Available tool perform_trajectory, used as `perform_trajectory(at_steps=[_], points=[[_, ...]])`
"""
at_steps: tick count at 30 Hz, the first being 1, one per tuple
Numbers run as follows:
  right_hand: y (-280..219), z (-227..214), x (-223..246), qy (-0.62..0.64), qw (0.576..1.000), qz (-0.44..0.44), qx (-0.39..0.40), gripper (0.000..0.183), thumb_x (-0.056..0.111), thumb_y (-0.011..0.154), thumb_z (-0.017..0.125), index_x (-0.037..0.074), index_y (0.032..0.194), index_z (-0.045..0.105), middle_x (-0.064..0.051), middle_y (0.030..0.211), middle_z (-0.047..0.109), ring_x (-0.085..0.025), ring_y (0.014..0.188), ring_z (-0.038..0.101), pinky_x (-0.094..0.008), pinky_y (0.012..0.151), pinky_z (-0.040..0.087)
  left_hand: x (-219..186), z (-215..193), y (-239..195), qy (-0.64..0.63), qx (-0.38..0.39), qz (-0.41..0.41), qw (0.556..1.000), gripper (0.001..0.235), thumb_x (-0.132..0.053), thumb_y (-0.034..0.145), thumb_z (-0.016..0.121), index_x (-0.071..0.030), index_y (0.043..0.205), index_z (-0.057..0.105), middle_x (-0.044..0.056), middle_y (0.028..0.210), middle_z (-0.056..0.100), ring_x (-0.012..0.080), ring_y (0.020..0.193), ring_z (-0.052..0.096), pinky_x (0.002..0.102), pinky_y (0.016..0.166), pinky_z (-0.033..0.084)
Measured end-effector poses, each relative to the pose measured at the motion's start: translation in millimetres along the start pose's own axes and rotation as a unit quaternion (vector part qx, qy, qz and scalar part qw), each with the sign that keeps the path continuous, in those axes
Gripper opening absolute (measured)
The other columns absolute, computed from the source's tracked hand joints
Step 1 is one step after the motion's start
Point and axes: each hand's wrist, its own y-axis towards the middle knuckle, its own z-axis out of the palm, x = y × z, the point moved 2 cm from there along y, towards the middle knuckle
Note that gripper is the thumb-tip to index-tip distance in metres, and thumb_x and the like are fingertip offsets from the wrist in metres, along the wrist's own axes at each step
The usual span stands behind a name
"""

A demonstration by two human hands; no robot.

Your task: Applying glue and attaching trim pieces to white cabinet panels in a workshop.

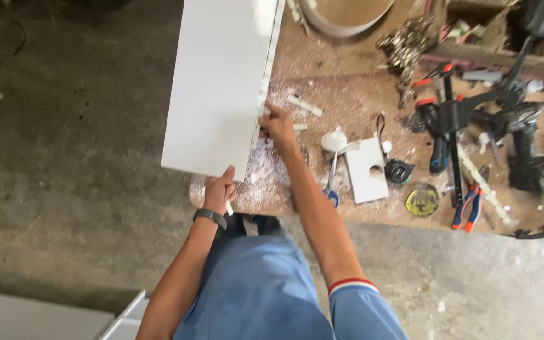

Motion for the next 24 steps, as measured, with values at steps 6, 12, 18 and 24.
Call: perform_trajectory(at_steps=[6, 12, 18, 24], points=[[-9, 7, -1, 0.057, 0.998, 0.026, 0.005, 0.060, -0.009, 0.087, 0.060, 0.002, 0.145, 0.051, -0.007, 0.077, 0.070, -0.013, 0.058, 0.065, -0.025, 0.047, 0.058, -45, 45, -34, 0.009, -0.041, -0.027, 0.999, 0.017, -0.014, 0.092, 0.067, -0.007, 0.079, 0.059, -0.004, 0.066, 0.057, 0.0083, 0.037, 0.031, 0.029, 0.037, 0.030], [-4, 4, -4, 0.074, 0.997, 0.030, 0.007, 0.062, -0.009, 0.087, 0.063, 0.002, 0.147, 0.050, -0.004, 0.077, 0.064, -0.012, 0.059, 0.063, -0.025, 0.050, 0.061, -31, 31, -22, -0.002, -0.027, -0.022, 0.999, 0.013, -0.012, 0.094, 0.068, -0.007, 0.084, 0.062, -0.004, 0.062, 0.043, 0.0080, 0.038, 0.031, 0.028, 0.037, 0.030], [4, 1, -2, 0.062, 0.997, 0.036, 0.003, 0.062, -0.009, 0.087, 0.064, 0.002, 0.146, 0.050, -0.006, 0.081, 0.068, -0.012, 0.061, 0.065, -0.025, 0.049, 0.061, -39, 38, -29, 0.001, -0.016, -0.031, 0.999, 0.020, -0.016, 0.093, 0.068, -0.003, 0.080, 0.061, -0.002, 0.076, 0.064, 0.0079, 0.039, 0.031, 0.028, 0.038, 0.031], [4, 1, -1, 0.054, 0.998, 0.026, 0.017, 0.059, -0.010, 0.086, 0.064, 0.002, 0.143, 0.054, -0.012, 0.079, 0.071, -0.015, 0.058, 0.067, -0.026, 0.045, 0.060, -45, 45, -34, 0.003, -0.027, -0.025, 0.999, 0.024, -0.025, 0.090, 0.075, -0.008, 0.083, 0.059, -0.003, 0.071, 0.058, 0.0073, 0.038, 0.030, 0.027, 0.037, 0.029]])
